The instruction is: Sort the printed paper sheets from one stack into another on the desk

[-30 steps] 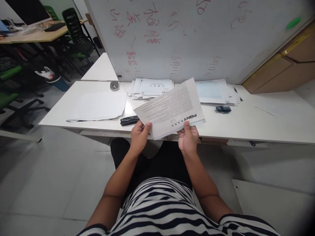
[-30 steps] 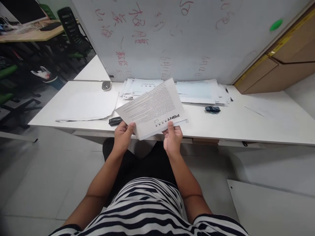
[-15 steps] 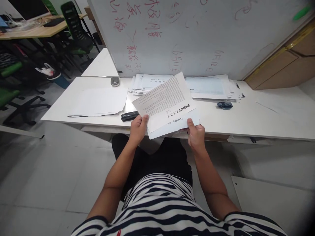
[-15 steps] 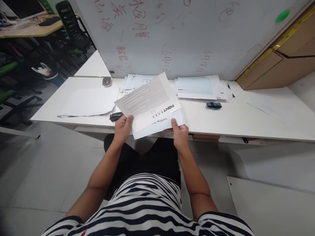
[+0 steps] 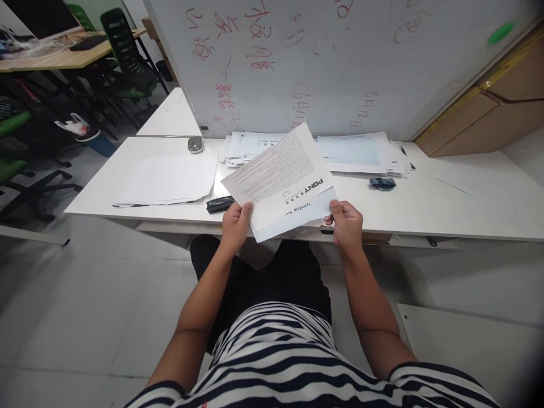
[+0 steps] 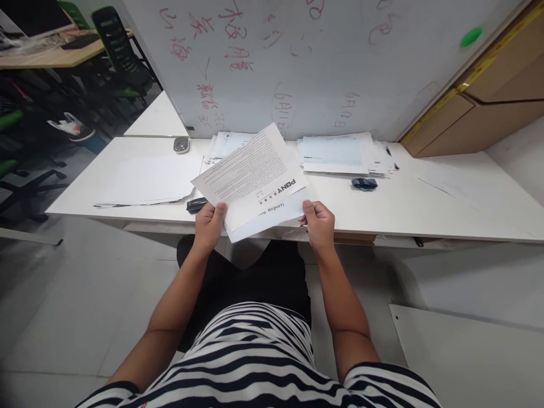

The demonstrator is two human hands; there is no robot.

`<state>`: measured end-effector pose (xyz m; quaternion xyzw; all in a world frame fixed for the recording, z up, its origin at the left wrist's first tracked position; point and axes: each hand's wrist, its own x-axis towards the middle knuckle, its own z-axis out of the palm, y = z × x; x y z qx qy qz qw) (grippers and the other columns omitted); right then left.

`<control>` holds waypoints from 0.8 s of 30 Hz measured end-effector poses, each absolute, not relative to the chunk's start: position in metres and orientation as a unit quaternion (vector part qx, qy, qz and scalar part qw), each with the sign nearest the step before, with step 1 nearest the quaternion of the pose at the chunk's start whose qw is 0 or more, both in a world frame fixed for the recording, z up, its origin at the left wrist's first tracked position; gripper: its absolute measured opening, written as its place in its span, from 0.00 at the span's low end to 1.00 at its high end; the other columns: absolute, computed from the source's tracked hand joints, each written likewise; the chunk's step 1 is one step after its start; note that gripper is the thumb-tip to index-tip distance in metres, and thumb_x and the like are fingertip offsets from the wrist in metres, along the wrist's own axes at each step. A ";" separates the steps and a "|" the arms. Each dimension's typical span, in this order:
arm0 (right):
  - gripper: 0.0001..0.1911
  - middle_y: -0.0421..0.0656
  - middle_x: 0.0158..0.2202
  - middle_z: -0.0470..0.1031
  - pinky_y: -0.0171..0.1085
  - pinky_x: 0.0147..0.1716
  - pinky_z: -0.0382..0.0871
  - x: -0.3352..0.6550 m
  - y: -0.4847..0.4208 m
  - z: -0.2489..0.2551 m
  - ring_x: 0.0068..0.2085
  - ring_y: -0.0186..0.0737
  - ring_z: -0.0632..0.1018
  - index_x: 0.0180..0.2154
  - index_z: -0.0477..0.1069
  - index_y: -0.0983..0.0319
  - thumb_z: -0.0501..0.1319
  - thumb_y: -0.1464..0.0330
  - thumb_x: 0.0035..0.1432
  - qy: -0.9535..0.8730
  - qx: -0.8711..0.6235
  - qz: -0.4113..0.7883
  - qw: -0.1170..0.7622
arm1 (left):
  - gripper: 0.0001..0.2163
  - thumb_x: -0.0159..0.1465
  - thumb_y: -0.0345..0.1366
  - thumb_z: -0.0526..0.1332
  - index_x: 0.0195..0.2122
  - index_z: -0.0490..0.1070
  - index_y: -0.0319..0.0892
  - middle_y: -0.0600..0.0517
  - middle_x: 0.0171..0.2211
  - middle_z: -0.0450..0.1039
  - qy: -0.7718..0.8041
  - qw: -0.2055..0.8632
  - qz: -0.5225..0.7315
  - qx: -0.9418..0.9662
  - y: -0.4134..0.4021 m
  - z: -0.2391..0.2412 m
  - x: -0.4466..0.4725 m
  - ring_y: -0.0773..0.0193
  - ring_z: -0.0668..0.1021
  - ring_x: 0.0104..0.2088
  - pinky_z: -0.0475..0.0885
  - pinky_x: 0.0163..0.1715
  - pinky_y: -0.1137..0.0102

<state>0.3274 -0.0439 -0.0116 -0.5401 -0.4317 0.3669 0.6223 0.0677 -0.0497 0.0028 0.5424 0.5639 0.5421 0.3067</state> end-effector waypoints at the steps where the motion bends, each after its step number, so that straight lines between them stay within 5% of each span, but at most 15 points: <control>1: 0.21 0.34 0.16 0.66 0.31 0.20 0.63 0.327 -0.044 -0.012 0.18 0.29 0.67 0.22 0.68 0.61 0.64 0.50 0.52 -0.429 -0.542 0.367 0.622 | 0.19 0.63 0.51 0.56 0.41 0.75 0.41 0.47 0.39 0.78 0.566 0.306 0.540 0.542 -0.050 0.002 0.068 0.59 0.77 0.41 0.71 0.40 0.66; 10: 0.22 0.35 0.15 0.66 0.32 0.20 0.62 0.326 -0.043 -0.014 0.19 0.30 0.67 0.20 0.67 0.61 0.63 0.51 0.53 -0.441 -0.549 0.361 0.612 | 0.19 0.63 0.51 0.56 0.43 0.74 0.40 0.46 0.41 0.78 0.568 0.306 0.535 0.545 -0.049 0.001 0.066 0.59 0.77 0.42 0.71 0.41 0.66; 18: 0.16 0.37 0.26 0.75 0.33 0.27 0.67 0.331 -0.036 -0.014 0.28 0.34 0.73 0.32 0.75 0.60 0.65 0.54 0.51 -0.467 -0.537 0.352 0.608 | 0.18 0.63 0.49 0.56 0.43 0.75 0.41 0.47 0.41 0.78 0.563 0.304 0.529 0.557 -0.047 -0.002 0.067 0.59 0.77 0.42 0.71 0.41 0.66; 24: 0.20 0.39 0.31 0.78 0.38 0.35 0.73 0.330 -0.028 -0.009 0.34 0.38 0.78 0.41 0.75 0.59 0.69 0.56 0.48 -0.426 -0.502 0.389 0.644 | 0.15 0.59 0.47 0.62 0.41 0.75 0.42 0.49 0.37 0.78 0.563 0.343 0.519 0.544 -0.049 -0.005 0.069 0.60 0.78 0.37 0.71 0.37 0.68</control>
